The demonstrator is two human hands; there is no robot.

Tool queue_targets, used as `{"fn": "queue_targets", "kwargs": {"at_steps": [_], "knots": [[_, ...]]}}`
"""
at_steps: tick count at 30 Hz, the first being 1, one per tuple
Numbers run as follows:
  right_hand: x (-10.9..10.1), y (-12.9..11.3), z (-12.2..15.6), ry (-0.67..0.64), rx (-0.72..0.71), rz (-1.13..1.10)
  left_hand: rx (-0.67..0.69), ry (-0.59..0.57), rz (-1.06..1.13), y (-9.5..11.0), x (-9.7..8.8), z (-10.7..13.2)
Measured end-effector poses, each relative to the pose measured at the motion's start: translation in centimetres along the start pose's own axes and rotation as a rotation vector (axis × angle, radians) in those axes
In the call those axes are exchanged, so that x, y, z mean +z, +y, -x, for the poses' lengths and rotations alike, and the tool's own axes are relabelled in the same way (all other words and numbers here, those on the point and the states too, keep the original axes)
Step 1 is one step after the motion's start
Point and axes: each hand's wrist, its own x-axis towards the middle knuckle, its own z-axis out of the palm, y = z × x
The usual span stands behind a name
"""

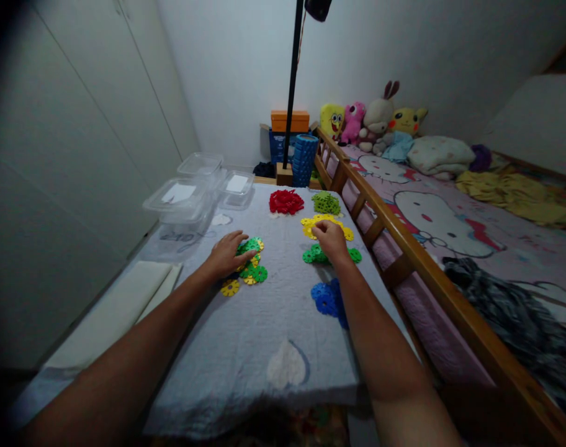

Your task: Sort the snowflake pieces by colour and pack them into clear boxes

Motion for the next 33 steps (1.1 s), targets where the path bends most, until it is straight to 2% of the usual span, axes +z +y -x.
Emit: {"fn": "queue_targets", "kwargs": {"at_steps": [3,7,17,24,33], "knots": [[-2.5,2.1,-2.2,0.142,0.166,-0.05,0.006,-0.045,0.032,-0.3,0.5,0.0],[-4.7,4.1,-3.9,0.183,0.304,-0.033,0.013,-0.057,0.024,-0.3,0.6,0.3],[-5.8,7.5,-8.5,0.373,0.382,0.233,0.045,-0.101,0.04,-0.2,0.3,1.0],[-4.9,8.5,-9.7,0.319,0.334,0.462,0.082,-0.084,0.073,-0.8,0.4,1.1],[-4.4,8.5,-8.7,0.211,0.273,0.643,0.08,-0.099,0.074,-0.7,0.2,1.3]]}}
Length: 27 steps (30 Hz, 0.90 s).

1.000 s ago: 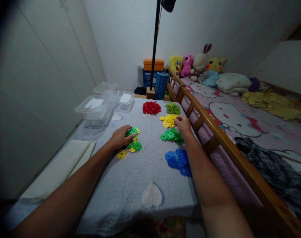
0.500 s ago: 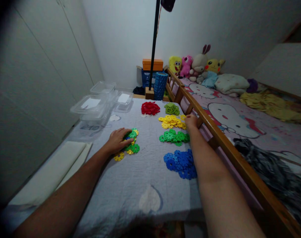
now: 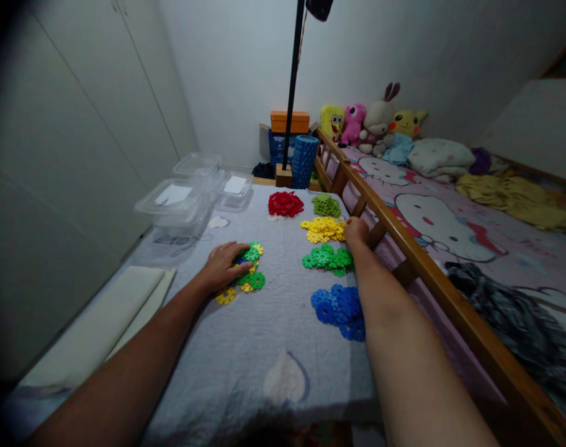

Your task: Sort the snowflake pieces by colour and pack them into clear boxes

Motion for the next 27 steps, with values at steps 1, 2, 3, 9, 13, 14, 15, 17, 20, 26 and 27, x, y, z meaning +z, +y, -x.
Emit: {"fn": "queue_targets", "kwargs": {"at_steps": [1,2,3,9,13,14,15,17,20,26,27], "knots": [[0.0,0.1,0.1,-0.009,-0.014,0.007,-0.002,0.002,0.0,0.0,0.0,0.0],[-0.1,0.1,0.2,-0.018,-0.029,0.011,-0.003,0.006,0.001,0.0,0.0,0.0],[-0.2,0.2,0.3,-0.027,-0.044,0.012,-0.002,0.01,0.003,-0.1,0.0,0.0],[-1.5,0.3,0.8,-0.022,-0.093,-0.006,0.005,0.069,0.039,-0.2,0.1,-0.1],[-2.8,-1.2,1.5,0.001,-0.14,-0.035,-0.022,0.134,0.16,-0.5,0.4,-0.3],[-3.0,-1.9,1.9,0.007,-0.169,-0.054,-0.04,0.16,0.199,-0.6,0.4,-0.4],[-3.2,-2.8,2.4,0.01,-0.204,-0.082,-0.062,0.189,0.235,-0.7,0.5,-0.5],[-3.2,-4.9,3.8,-0.02,-0.306,-0.161,-0.1,0.245,0.293,-0.8,0.5,-0.5],[-2.7,-8.6,6.7,-0.236,-0.488,-0.278,-0.125,0.283,0.336,-0.9,0.4,-0.5],[0.0,-14.3,12.8,-0.614,-0.768,-0.272,-0.136,0.247,0.371,-0.7,0.3,-0.4],[0.5,-14.9,13.5,-0.615,-0.783,-0.251,-0.139,0.247,0.38,-0.8,0.4,-0.4]]}}
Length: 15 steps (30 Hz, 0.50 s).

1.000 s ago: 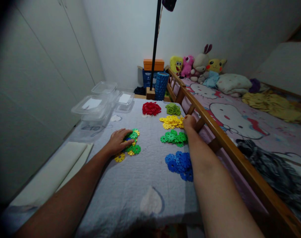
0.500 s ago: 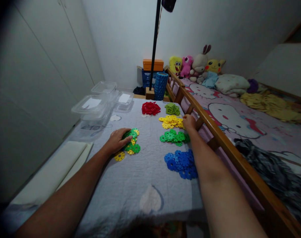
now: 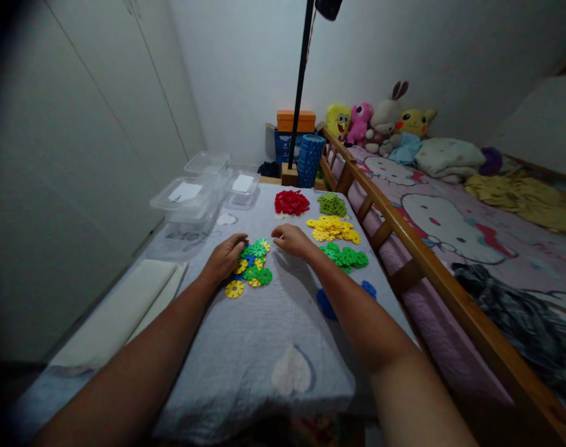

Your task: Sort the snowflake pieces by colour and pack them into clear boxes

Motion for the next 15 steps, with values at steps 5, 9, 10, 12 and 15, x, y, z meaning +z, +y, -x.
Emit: {"fn": "queue_targets", "kwargs": {"at_steps": [5,9,10,12,15], "knots": [[3.0,-1.7,-0.8,-0.046,-0.057,0.108,-0.026,0.063,0.025,-0.7,-0.2,-0.4],[4.1,-2.4,-0.9,-0.083,-0.023,0.125,-0.056,0.148,-0.003,-1.0,-0.5,-0.6],[4.2,-2.5,-0.8,-0.091,-0.012,0.119,-0.057,0.158,-0.009,-1.0,-0.6,-0.7],[4.2,-2.7,-0.7,-0.092,0.011,0.104,-0.056,0.169,-0.016,-0.9,-0.6,-0.7],[4.0,-2.9,-0.4,-0.071,0.051,0.047,-0.057,0.164,-0.025,-0.8,-0.5,-0.6]]}}
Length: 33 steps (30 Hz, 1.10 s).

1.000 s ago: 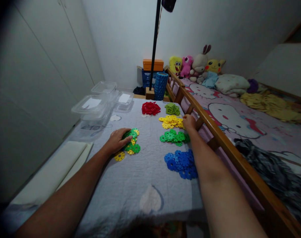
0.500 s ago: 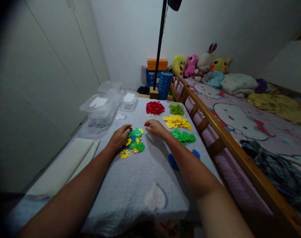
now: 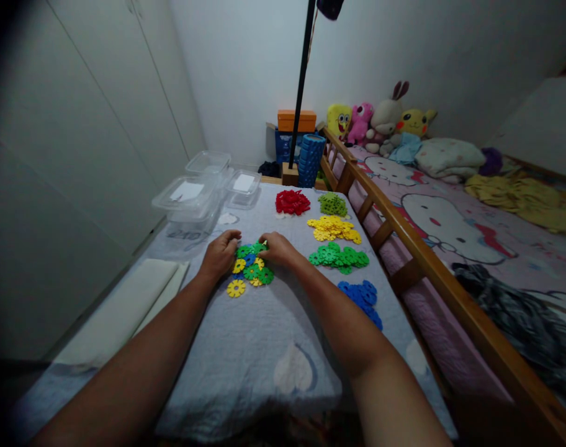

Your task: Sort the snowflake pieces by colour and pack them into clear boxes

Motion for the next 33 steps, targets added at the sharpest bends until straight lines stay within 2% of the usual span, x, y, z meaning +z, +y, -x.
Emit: {"fn": "queue_targets", "kwargs": {"at_steps": [4,7,12,16,20,24,28,33], "knots": [[-0.5,0.5,0.6,0.023,0.038,-0.165,0.001,-0.011,-0.008,-0.1,0.0,-0.1],[-1.6,1.5,1.7,0.065,0.05,-0.293,0.0,-0.014,-0.012,-0.3,0.1,-0.1],[-5.6,4.3,5.3,0.24,0.109,-0.419,0.005,-0.019,-0.021,-0.3,0.2,-0.1],[-8.9,6.8,9.1,0.409,0.265,-0.429,-0.002,-0.029,-0.036,-0.1,0.1,-0.1],[-10.8,9.7,12.5,0.523,0.402,-0.47,-0.003,-0.04,-0.054,-0.1,0.1,-0.1],[-11.3,12.6,14.7,0.659,0.526,-0.479,0.009,-0.041,-0.069,0.0,0.0,0.0],[-10.6,14.6,15.4,0.751,0.606,-0.434,0.016,-0.042,-0.078,0.0,-0.1,0.1],[-9.3,16.2,15.4,0.733,0.669,-0.336,0.011,-0.045,-0.096,-0.2,0.0,-0.1]]}}
